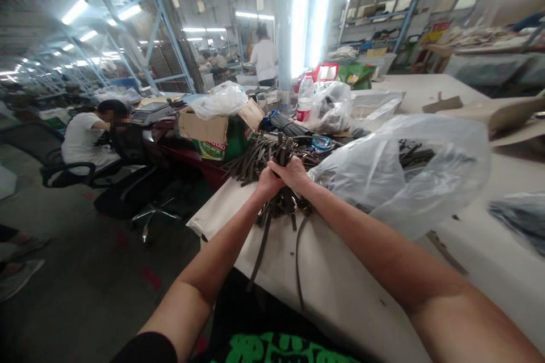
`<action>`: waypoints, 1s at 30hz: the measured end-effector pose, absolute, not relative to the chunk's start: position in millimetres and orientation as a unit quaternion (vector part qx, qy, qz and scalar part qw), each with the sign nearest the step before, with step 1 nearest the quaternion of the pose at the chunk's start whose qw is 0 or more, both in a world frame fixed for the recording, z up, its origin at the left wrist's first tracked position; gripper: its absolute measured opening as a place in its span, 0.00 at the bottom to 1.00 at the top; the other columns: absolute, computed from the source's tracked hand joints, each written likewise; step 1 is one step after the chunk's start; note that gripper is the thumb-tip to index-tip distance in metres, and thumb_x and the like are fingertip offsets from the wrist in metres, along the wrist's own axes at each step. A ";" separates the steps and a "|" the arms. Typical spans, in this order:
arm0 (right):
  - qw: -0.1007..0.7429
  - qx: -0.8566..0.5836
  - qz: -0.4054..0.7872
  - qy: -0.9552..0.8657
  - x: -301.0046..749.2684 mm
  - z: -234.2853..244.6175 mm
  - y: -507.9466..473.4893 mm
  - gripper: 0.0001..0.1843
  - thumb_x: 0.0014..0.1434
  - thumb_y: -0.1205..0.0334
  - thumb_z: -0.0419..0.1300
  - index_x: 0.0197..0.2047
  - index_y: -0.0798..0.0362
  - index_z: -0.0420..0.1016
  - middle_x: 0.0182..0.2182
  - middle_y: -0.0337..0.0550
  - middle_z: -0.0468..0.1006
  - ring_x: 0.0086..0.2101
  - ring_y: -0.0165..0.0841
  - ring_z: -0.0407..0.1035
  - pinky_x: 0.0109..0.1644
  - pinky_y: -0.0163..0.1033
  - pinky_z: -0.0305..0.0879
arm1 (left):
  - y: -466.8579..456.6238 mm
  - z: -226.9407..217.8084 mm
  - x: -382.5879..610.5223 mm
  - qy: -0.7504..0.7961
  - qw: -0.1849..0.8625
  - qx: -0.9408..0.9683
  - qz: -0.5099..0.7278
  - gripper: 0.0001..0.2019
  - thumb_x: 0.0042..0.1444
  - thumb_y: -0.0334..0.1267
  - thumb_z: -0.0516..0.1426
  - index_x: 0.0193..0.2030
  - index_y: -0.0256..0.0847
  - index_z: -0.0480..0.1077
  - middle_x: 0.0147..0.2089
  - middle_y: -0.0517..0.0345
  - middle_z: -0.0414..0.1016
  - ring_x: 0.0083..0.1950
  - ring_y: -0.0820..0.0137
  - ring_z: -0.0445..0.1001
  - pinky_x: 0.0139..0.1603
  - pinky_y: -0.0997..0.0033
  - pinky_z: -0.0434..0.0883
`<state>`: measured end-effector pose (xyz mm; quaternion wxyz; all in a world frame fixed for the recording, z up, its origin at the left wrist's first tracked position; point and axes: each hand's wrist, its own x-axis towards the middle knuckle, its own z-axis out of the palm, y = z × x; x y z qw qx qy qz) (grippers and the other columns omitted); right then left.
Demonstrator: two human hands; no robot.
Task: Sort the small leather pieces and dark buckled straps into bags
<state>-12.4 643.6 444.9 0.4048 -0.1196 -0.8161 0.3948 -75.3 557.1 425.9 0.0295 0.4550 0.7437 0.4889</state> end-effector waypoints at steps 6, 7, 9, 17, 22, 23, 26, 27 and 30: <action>0.458 -0.095 0.410 -0.783 -7.9 485.6 646.8 0.13 0.55 0.51 0.61 0.31 0.53 0.77 0.30 0.44 0.80 0.33 0.37 0.74 0.44 0.46 0.73 | 551.1 460.5 -76.2 0.724 0.105 0.469 0.494 0.37 0.43 0.38 0.69 0.62 0.34 0.66 0.51 0.48 0.77 0.51 0.59 0.76 0.51 0.65 0.71; 0.474 -0.087 0.416 -0.771 -5.8 498.6 646.3 0.15 0.56 0.50 0.60 0.30 0.53 0.76 0.29 0.43 0.80 0.31 0.35 0.73 0.41 0.44 0.73 | 548.7 469.7 -75.6 0.709 0.111 0.488 0.497 0.42 0.41 0.39 0.70 0.64 0.35 0.63 0.52 0.49 0.76 0.52 0.60 0.75 0.52 0.66 0.71; 0.501 -0.062 0.435 -0.746 -2.3 525.2 642.9 0.17 0.56 0.48 0.59 0.27 0.53 0.73 0.25 0.41 0.78 0.28 0.32 0.71 0.37 0.39 0.72 | 545.4 486.0 -74.2 0.690 0.099 0.510 0.504 0.49 0.38 0.41 0.72 0.68 0.38 0.58 0.52 0.51 0.75 0.52 0.62 0.74 0.51 0.67 0.71; 0.531 -0.066 0.534 -0.654 -10.2 526.2 618.7 0.20 0.49 0.48 0.65 0.40 0.53 0.73 0.28 0.38 0.77 0.29 0.31 0.71 0.37 0.38 0.71 | 548.9 463.8 -75.2 0.684 0.015 0.480 0.549 0.15 0.47 0.38 0.64 0.41 0.37 0.70 0.33 0.63 0.73 0.36 0.72 0.71 0.38 0.76 0.67; 0.424 -0.176 0.521 -0.720 -16.6 441.7 613.3 0.15 0.48 0.51 0.67 0.35 0.51 0.73 0.34 0.40 0.79 0.36 0.35 0.72 0.45 0.40 0.70 | 541.5 400.8 -72.3 0.707 0.076 0.429 0.557 0.21 0.41 0.37 0.64 0.45 0.35 0.72 0.42 0.51 0.80 0.45 0.60 0.77 0.47 0.66 0.73; 0.416 -0.185 0.514 -0.727 -17.9 427.6 612.7 0.14 0.48 0.52 0.68 0.32 0.51 0.73 0.32 0.40 0.79 0.35 0.35 0.72 0.44 0.40 0.70 | 541.6 391.0 -73.3 0.702 0.057 0.433 0.563 0.21 0.42 0.38 0.63 0.45 0.36 0.72 0.45 0.48 0.80 0.49 0.58 0.77 0.51 0.63 0.73; 0.399 -0.217 0.492 -0.743 -19.5 402.4 608.6 0.12 0.45 0.56 0.71 0.30 0.50 0.75 0.31 0.41 0.80 0.35 0.38 0.74 0.43 0.40 0.69 | 542.5 375.1 -75.1 0.712 0.032 0.435 0.551 0.13 0.45 0.39 0.61 0.38 0.38 0.72 0.43 0.43 0.80 0.51 0.52 0.77 0.53 0.57 0.72; 0.397 -0.227 0.487 -0.744 -18.7 399.8 606.8 0.11 0.45 0.57 0.71 0.28 0.50 0.75 0.31 0.41 0.80 0.35 0.39 0.74 0.43 0.41 0.69 | 542.1 374.3 -74.7 0.722 0.033 0.434 0.537 0.11 0.45 0.39 0.60 0.36 0.39 0.72 0.40 0.43 0.80 0.49 0.50 0.78 0.51 0.55 0.73; 0.408 -0.234 0.486 -0.737 -10.9 406.1 604.7 0.09 0.51 0.57 0.67 0.25 0.50 0.74 0.30 0.43 0.80 0.36 0.40 0.75 0.43 0.41 0.68 | 537.5 382.9 -71.9 0.742 0.044 0.446 0.499 0.11 0.45 0.41 0.61 0.34 0.39 0.73 0.36 0.45 0.80 0.42 0.50 0.79 0.45 0.55 0.73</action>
